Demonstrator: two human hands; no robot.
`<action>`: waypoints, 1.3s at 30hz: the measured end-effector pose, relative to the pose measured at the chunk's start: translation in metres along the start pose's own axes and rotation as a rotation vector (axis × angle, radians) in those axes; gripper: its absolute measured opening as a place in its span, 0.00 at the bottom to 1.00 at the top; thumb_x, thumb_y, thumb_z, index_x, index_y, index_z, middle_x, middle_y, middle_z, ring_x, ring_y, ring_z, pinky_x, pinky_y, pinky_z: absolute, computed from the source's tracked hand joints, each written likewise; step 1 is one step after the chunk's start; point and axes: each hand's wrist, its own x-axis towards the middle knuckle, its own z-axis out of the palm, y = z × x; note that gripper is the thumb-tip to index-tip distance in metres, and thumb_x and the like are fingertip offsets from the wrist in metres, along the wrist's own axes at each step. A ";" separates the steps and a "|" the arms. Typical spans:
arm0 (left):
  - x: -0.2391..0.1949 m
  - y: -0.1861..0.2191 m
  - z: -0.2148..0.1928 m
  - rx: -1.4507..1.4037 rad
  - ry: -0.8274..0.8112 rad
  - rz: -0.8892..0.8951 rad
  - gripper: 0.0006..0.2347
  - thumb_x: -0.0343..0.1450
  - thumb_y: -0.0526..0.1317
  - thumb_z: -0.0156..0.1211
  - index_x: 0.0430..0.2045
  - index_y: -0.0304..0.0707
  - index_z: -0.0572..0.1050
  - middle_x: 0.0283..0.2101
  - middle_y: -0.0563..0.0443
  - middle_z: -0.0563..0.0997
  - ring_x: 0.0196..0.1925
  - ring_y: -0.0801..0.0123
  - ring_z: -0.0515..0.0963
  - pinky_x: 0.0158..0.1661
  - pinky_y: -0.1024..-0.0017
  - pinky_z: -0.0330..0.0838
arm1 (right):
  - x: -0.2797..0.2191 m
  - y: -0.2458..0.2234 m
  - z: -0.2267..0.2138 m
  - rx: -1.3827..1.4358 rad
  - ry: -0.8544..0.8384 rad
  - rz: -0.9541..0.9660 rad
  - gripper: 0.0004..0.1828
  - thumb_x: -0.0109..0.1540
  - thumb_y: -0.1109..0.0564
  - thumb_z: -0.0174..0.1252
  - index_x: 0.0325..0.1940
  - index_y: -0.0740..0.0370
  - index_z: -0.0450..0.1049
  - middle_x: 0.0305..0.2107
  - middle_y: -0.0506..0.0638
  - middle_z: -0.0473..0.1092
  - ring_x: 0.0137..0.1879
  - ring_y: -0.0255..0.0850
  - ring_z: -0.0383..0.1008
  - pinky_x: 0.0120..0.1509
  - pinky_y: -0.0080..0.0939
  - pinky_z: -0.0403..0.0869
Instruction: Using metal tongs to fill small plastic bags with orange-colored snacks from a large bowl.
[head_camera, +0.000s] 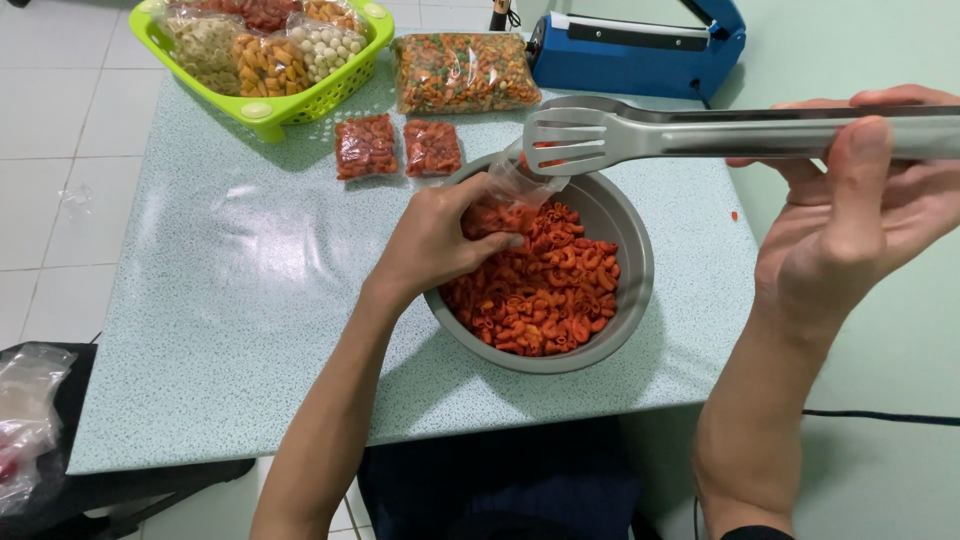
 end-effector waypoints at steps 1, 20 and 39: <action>0.000 0.000 0.000 -0.015 0.002 0.008 0.19 0.65 0.44 0.75 0.46 0.48 0.75 0.36 0.52 0.88 0.37 0.67 0.88 0.39 0.71 0.81 | 0.000 -0.001 0.000 0.005 0.002 0.006 0.08 0.82 0.61 0.45 0.62 0.66 0.55 0.54 0.61 0.55 0.56 0.64 0.71 0.50 0.66 0.85; 0.000 -0.004 -0.002 -0.060 0.048 0.066 0.19 0.63 0.40 0.77 0.46 0.48 0.75 0.45 0.53 0.85 0.39 0.68 0.88 0.42 0.73 0.84 | -0.067 0.046 -0.017 0.001 0.185 0.295 0.11 0.71 0.60 0.59 0.55 0.65 0.67 0.43 0.58 0.72 0.49 0.53 0.80 0.46 0.48 0.86; -0.005 -0.010 0.011 -0.202 0.206 0.098 0.20 0.60 0.38 0.80 0.45 0.44 0.79 0.40 0.47 0.86 0.48 0.55 0.85 0.51 0.61 0.77 | -0.124 0.044 -0.024 0.165 0.169 0.476 0.35 0.69 0.33 0.50 0.72 0.49 0.50 0.62 0.58 0.64 0.77 0.52 0.61 0.82 0.67 0.61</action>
